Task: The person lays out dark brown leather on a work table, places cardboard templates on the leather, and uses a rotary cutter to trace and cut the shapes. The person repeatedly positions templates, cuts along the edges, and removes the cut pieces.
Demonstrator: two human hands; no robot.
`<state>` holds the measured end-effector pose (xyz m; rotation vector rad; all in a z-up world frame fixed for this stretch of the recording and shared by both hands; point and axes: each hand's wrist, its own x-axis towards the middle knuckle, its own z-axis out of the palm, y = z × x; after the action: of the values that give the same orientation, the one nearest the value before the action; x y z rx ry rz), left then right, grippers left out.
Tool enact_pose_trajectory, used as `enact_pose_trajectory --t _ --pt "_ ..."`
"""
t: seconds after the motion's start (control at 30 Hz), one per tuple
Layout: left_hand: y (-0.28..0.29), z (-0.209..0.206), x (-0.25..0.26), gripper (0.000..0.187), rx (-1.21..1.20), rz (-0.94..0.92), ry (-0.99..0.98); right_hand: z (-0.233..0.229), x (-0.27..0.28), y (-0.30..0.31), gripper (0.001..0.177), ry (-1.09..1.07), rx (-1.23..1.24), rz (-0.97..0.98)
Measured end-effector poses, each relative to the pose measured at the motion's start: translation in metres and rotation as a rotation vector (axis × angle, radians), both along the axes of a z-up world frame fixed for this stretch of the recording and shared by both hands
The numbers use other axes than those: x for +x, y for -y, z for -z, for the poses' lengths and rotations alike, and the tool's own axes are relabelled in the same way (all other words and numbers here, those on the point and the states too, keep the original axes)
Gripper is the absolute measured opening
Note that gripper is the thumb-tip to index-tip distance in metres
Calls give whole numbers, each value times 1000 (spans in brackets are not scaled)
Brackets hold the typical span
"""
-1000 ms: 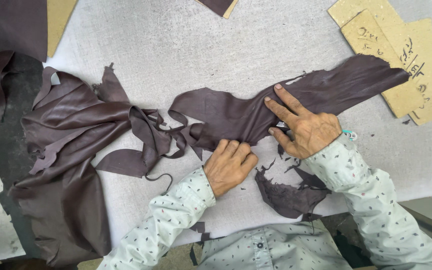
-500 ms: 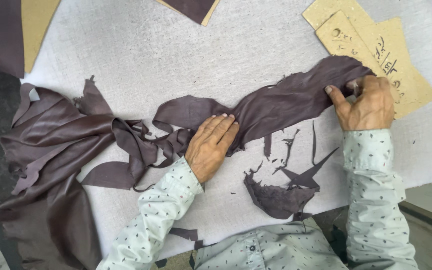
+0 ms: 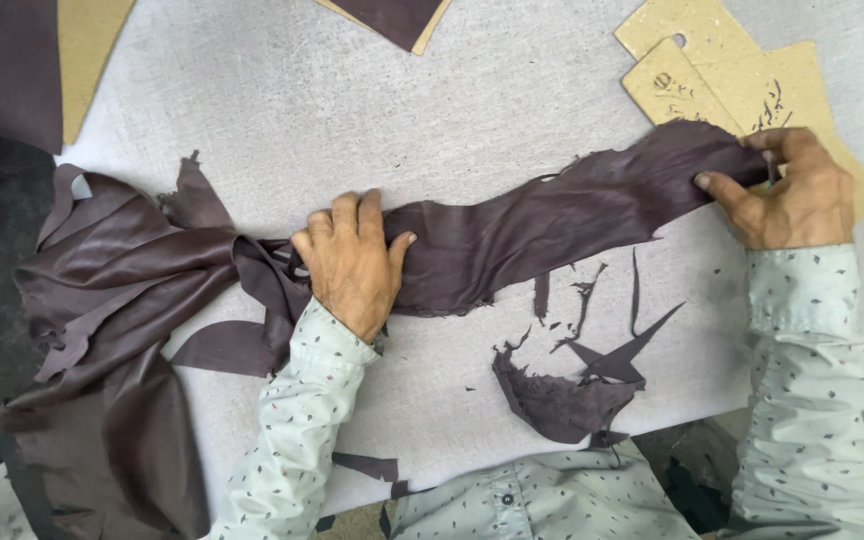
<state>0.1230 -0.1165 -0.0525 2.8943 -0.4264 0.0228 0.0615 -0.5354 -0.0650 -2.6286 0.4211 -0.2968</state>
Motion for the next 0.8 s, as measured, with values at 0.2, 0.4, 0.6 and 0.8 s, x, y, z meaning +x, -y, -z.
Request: enact_pose_trajectory --t 0.2,0.4,0.6,0.8 --pt "-33 -25 19 17 -62 83 -17 5 -3 -2 23 45 200 -135" --pt "-36 -16 26 41 47 105 524 13 22 -29 21 50 239 -187" --pt "-7 30 18 66 -90 317 76 -8 38 -24 19 107 481 -340" --pt "-15 26 19 98 40 314 -107 -19 57 -7 21 15 234 -288"
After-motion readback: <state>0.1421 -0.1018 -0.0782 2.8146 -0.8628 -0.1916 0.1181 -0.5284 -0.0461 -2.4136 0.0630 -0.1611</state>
